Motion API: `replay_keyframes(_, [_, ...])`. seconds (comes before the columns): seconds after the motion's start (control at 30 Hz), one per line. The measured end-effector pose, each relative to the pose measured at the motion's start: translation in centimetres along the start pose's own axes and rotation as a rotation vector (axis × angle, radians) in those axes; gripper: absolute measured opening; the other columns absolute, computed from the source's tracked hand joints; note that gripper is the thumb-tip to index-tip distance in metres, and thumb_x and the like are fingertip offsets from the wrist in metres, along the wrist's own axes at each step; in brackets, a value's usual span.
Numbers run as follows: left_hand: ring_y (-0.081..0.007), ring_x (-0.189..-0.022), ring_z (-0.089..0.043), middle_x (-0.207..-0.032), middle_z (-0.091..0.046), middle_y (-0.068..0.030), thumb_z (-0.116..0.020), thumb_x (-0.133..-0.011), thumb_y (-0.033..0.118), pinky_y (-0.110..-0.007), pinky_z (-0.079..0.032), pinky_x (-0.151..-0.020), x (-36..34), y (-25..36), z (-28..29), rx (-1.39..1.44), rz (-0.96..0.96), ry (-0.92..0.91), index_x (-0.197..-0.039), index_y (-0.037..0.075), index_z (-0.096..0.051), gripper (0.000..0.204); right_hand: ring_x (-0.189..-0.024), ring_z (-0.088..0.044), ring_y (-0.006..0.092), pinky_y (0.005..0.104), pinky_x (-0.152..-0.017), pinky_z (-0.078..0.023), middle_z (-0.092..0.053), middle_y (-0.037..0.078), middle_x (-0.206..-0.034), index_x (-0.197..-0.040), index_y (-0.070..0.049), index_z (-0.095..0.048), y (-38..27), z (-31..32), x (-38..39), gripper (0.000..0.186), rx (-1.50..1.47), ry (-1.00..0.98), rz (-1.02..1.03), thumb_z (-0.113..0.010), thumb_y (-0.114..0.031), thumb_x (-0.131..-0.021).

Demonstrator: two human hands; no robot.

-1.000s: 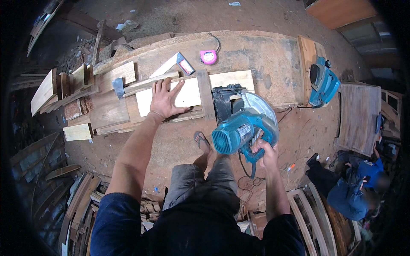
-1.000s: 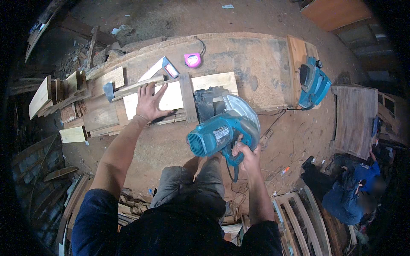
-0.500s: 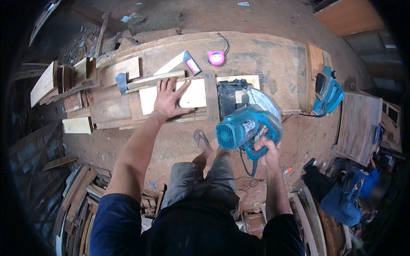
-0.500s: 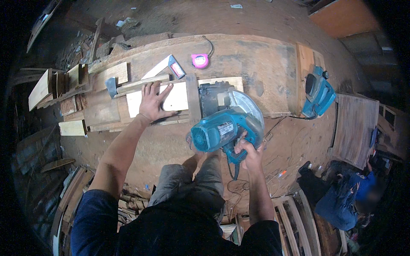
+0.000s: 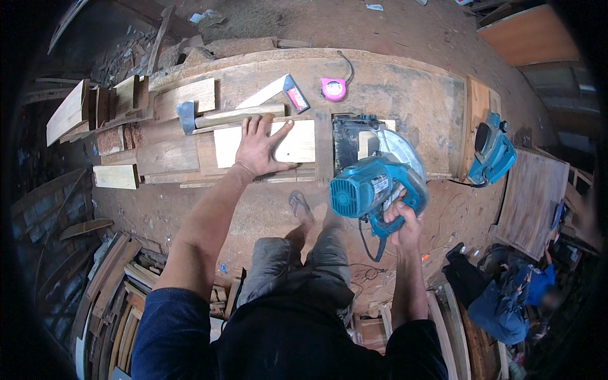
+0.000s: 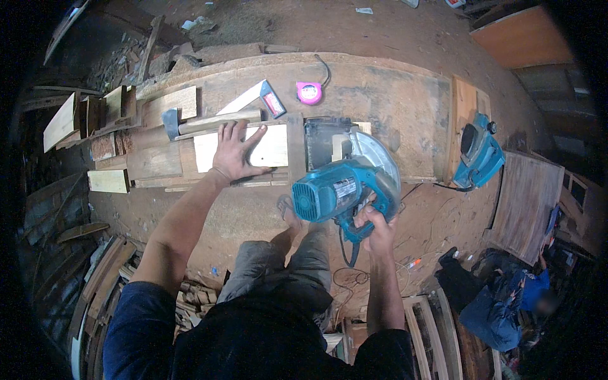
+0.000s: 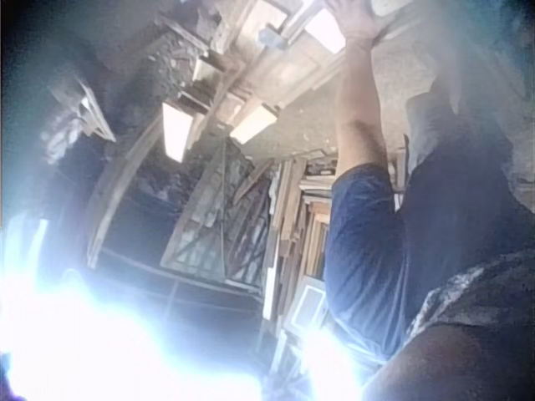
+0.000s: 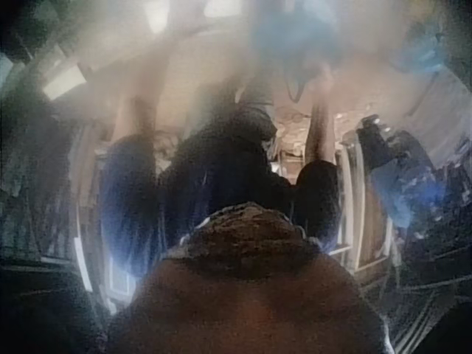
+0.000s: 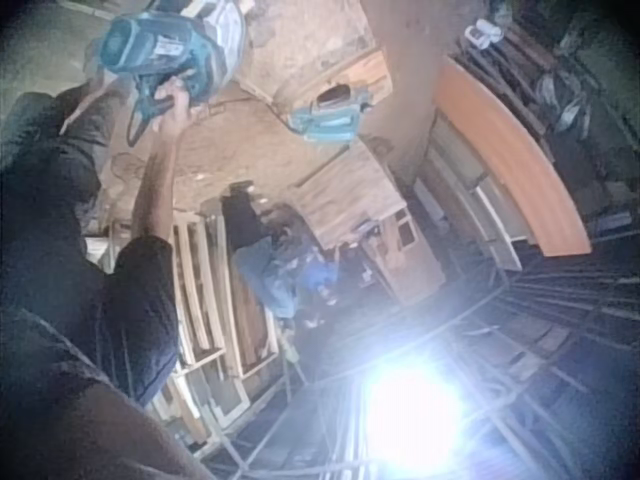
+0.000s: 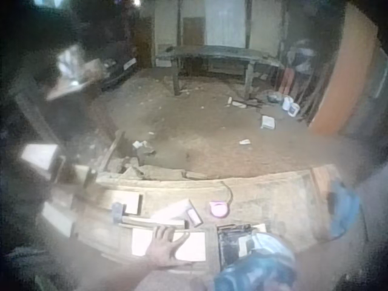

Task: The person measures and marks wooden planks with a tape measure and pencil, then uses a circular saw to cut them into smaller pieces. The person handles the wood pieces, aligns them on a workbench, and operates the power tool to perform the cuts.

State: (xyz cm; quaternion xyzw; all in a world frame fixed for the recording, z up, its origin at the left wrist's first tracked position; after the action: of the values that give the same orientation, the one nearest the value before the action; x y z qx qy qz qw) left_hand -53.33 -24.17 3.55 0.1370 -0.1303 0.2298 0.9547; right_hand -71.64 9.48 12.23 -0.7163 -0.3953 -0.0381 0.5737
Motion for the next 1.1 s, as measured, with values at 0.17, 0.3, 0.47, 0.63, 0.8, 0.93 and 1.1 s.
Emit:
replay_keyframes(0.17, [-0.0493,-0.146,-0.025,-0.154,-0.034,-0.0248,-0.065,-0.065,0.089,-0.065,-0.010,-0.123,0.0,0.0,-0.1,-0.007,-0.001,0.006,-0.161,0.038,-0.031,0.114,-0.057,-0.055,0.0161,0.0332,-0.057,-0.048,-0.056,0.006,-0.068,-0.107,-0.002,-0.056,-0.4,-0.8,-0.9,0.022,-0.042,0.039,0.024,-0.064,-0.005,-0.087])
replay_keyframes(0.3, [-0.0487,-0.146,-0.024,-0.154,-0.034,-0.0242,-0.063,-0.064,0.092,-0.065,-0.010,-0.124,0.0,-0.1,0.0,0.009,-0.002,-0.014,-0.161,0.038,-0.031,0.115,-0.057,-0.055,0.0157,0.0325,-0.056,-0.048,-0.055,0.005,-0.067,-0.107,-0.002,-0.057,-1.0,-1.6,-1.7,0.022,-0.042,0.034,0.044,-0.065,-0.006,-0.087])
replay_keyframes(0.47, [-0.0481,-0.146,-0.025,-0.153,-0.034,-0.0237,-0.062,-0.064,0.092,-0.065,-0.009,-0.124,-0.1,-0.2,0.1,0.011,-0.003,-0.022,-0.161,0.038,-0.032,0.115,-0.058,-0.055,0.0159,0.0323,-0.057,-0.048,-0.055,0.004,-0.068,-0.108,-0.002,-0.058,-1.4,-2.3,-2.3,0.021,-0.044,0.049,0.028,-0.064,-0.006,-0.088])
replay_keyframes(0.63, [-0.0477,-0.146,-0.025,-0.154,-0.034,-0.0234,-0.060,-0.065,0.093,-0.065,-0.009,-0.124,-0.1,-0.2,0.1,0.008,-0.001,-0.028,-0.161,0.038,-0.031,0.114,-0.059,-0.056,0.0161,0.0326,-0.056,-0.049,-0.054,0.005,-0.069,-0.108,-0.002,-0.059,-1.6,-2.5,-3.0,0.021,-0.045,0.038,0.031,-0.064,-0.007,-0.089])
replay_keyframes(0.8, [-0.0476,-0.147,-0.025,-0.153,-0.036,-0.0237,-0.059,-0.066,0.093,-0.065,-0.009,-0.123,-0.2,-0.2,0.1,0.004,0.001,-0.027,-0.161,0.037,-0.031,0.114,-0.058,-0.056,0.0162,0.0320,-0.055,-0.049,-0.055,0.005,-0.069,-0.108,-0.002,-0.059,-1.7,-2.5,-3.8,0.020,-0.059,0.041,0.016,-0.066,-0.007,-0.090])
replay_keyframes(0.93, [-0.0477,-0.146,-0.025,-0.152,-0.037,-0.0247,-0.059,-0.067,0.093,-0.064,-0.009,-0.123,-0.3,-0.1,0.3,-0.017,-0.005,-0.031,-0.161,0.036,-0.031,0.113,-0.059,-0.056,0.0161,0.0315,-0.056,-0.049,-0.054,0.004,-0.071,-0.110,-0.002,-0.058,-1.7,-2.5,-4.2,0.022,-0.025,0.030,0.028,-0.065,-0.010,-0.091])
replay_keyframes(1.1, [-0.0475,-0.145,-0.026,-0.152,-0.036,-0.0250,-0.059,-0.067,0.093,-0.064,-0.010,-0.123,-0.4,0.0,0.5,-0.023,0.001,-0.055,-0.161,0.034,-0.033,0.114,-0.062,-0.055,0.0152,0.0309,-0.058,-0.048,-0.052,0.003,-0.073,-0.120,-0.002,-0.056,-2.0,-2.7,-4.7,0.029,0.032,-0.017,0.029,-0.061,-0.013,-0.094])
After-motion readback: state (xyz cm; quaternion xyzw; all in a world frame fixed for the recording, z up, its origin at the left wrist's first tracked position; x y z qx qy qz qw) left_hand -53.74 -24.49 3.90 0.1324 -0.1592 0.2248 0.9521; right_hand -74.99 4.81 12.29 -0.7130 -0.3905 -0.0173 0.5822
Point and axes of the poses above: each hand's wrist, its own x-axis away from the middle knuckle, its own z-axis out of the back of the hand, y = z × x, the point moved 2 cm from there along -x, towards the middle knuckle
